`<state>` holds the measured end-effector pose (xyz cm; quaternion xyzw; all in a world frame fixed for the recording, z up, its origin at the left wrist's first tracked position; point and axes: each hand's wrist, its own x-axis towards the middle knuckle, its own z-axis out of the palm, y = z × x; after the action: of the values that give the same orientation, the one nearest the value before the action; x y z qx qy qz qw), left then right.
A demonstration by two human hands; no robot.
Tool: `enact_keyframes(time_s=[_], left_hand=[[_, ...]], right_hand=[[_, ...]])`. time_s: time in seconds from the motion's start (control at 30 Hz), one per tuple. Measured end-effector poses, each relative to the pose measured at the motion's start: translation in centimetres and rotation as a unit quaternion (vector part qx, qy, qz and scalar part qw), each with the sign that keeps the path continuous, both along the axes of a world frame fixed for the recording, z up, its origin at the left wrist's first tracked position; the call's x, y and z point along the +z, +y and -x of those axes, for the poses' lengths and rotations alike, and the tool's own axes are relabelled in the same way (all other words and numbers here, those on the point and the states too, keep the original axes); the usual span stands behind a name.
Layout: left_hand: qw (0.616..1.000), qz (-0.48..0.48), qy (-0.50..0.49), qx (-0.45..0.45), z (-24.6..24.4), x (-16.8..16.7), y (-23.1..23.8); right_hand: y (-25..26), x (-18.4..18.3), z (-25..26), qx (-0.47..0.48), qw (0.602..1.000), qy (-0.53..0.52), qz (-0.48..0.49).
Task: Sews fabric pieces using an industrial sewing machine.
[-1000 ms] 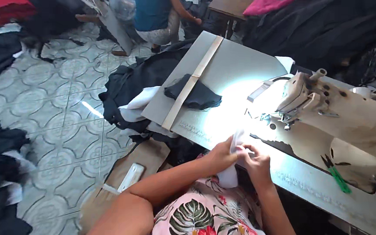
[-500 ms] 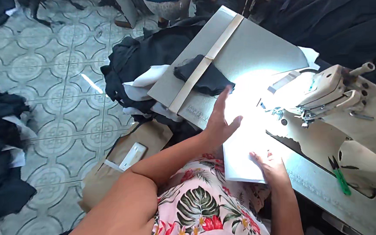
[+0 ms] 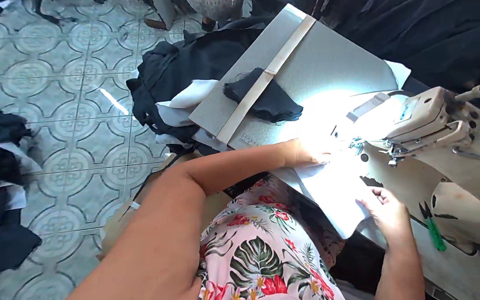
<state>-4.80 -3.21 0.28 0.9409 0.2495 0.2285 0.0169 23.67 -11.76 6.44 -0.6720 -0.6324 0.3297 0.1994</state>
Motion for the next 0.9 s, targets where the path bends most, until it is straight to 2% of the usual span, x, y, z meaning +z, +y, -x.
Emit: enact_keyframes(time_s=[0.13,0.2,0.27,0.37,0.47,0.53,0.6,0.7,0.8,0.9], left_hand=[[0.992,0.098,0.034,0.072,-1.2,1.3,-1.9],[0.987,0.118,0.042,0.101,-1.7,1.9,-2.6],[0.983,0.139,0.041,0.113,-2.2,2.2,-2.8],[0.971,0.193,0.064,0.124,-2.5,3.6,-3.1],[0.949,0.276,0.070,0.135,-2.7,4.3,-3.4],[0.953,0.269,0.039,0.135,-2.6,4.1,-3.6],[0.968,0.219,-0.004,0.126,-2.4,3.1,-3.7],[0.979,0.167,0.014,0.119,-2.6,0.7,-3.3],[0.983,0.149,0.017,0.109,-2.8,1.1,-3.1],[0.983,0.145,-0.001,0.110,-2.7,1.5,-3.5]], right_hand=[[1.0,0.8,0.6,-0.034,0.994,-0.095,-0.038],[0.8,1.7,1.6,-0.024,0.981,-0.181,-0.068],[0.3,1.8,2.3,-0.008,0.953,-0.265,-0.144],[-0.8,2.0,3.3,0.014,0.912,-0.318,-0.260],[-3.1,2.9,5.4,0.050,0.904,-0.304,-0.295],[-5.0,2.7,6.8,0.112,0.925,-0.255,-0.258],[-5.5,2.1,7.3,0.149,0.952,-0.172,-0.207],[-3.6,1.7,5.2,0.065,0.977,-0.100,-0.176],[-1.9,0.5,3.4,-0.040,0.978,-0.091,-0.185],[-2.2,-2.0,3.9,-0.011,0.981,-0.144,-0.127]])
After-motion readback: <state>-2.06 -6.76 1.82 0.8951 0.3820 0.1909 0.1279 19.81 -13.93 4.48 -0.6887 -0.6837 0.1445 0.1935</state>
